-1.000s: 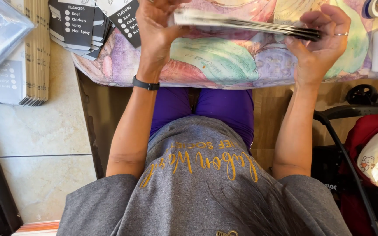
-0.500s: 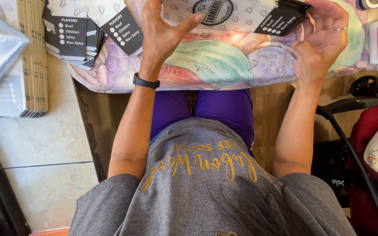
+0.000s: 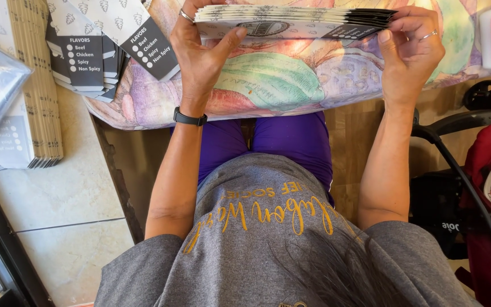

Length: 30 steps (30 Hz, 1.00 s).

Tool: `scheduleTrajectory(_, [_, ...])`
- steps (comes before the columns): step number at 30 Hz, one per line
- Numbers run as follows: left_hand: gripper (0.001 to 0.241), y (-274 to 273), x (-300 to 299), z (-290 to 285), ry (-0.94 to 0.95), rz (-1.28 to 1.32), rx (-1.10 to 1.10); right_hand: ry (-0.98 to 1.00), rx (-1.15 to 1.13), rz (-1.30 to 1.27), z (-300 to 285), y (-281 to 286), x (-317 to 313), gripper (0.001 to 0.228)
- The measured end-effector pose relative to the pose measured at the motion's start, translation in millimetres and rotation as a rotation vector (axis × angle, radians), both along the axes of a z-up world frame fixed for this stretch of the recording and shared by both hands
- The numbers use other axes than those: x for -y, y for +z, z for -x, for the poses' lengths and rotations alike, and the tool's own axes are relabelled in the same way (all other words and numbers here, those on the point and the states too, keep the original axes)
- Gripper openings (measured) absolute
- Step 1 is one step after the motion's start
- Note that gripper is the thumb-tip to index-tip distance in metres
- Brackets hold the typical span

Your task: The person applies glue to the edges of printed paper food wrappers using a bottle and folds them into sleeves. They handle a stack of paper sheets, applying adhesive one by one before setting the completed wrappers aside.

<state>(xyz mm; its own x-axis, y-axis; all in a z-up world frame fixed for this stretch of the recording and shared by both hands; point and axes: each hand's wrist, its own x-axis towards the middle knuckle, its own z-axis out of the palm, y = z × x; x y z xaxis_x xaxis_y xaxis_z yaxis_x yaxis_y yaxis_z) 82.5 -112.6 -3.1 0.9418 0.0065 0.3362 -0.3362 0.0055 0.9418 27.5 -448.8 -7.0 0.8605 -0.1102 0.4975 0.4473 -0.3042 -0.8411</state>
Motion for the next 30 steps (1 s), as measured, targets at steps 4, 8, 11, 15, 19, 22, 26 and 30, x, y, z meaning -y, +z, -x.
scheduleTrajectory(4, [0.04,1,3,3,-0.024,0.067,-0.03,-0.021,0.079,0.084,-2,7,4,0.013])
scheduleTrajectory(8, [0.049,-10,3,3,0.021,0.027,-0.09,-0.029,0.032,0.037,0,-1,13,0.009])
scheduleTrajectory(11, [0.048,-4,4,4,-0.013,0.046,-0.058,-0.022,0.055,0.016,1,-4,8,0.006])
scheduleTrajectory(15, [0.037,5,5,4,-0.019,0.049,-0.017,-0.014,0.007,0.015,3,-6,7,0.015])
scheduleTrajectory(19, [0.036,5,6,5,-0.059,0.119,-0.023,-0.014,0.043,0.021,1,5,3,0.01])
scheduleTrajectory(22, [0.035,0,6,5,-0.051,0.118,-0.067,-0.037,0.042,0.09,-2,-4,9,0.016])
scheduleTrajectory(26, [0.037,3,6,5,-0.017,0.039,-0.051,-0.024,0.038,0.137,-4,-1,9,0.012])
scheduleTrajectory(30, [0.034,2,7,4,-0.037,0.074,-0.028,0.002,0.071,0.113,-4,9,5,0.011])
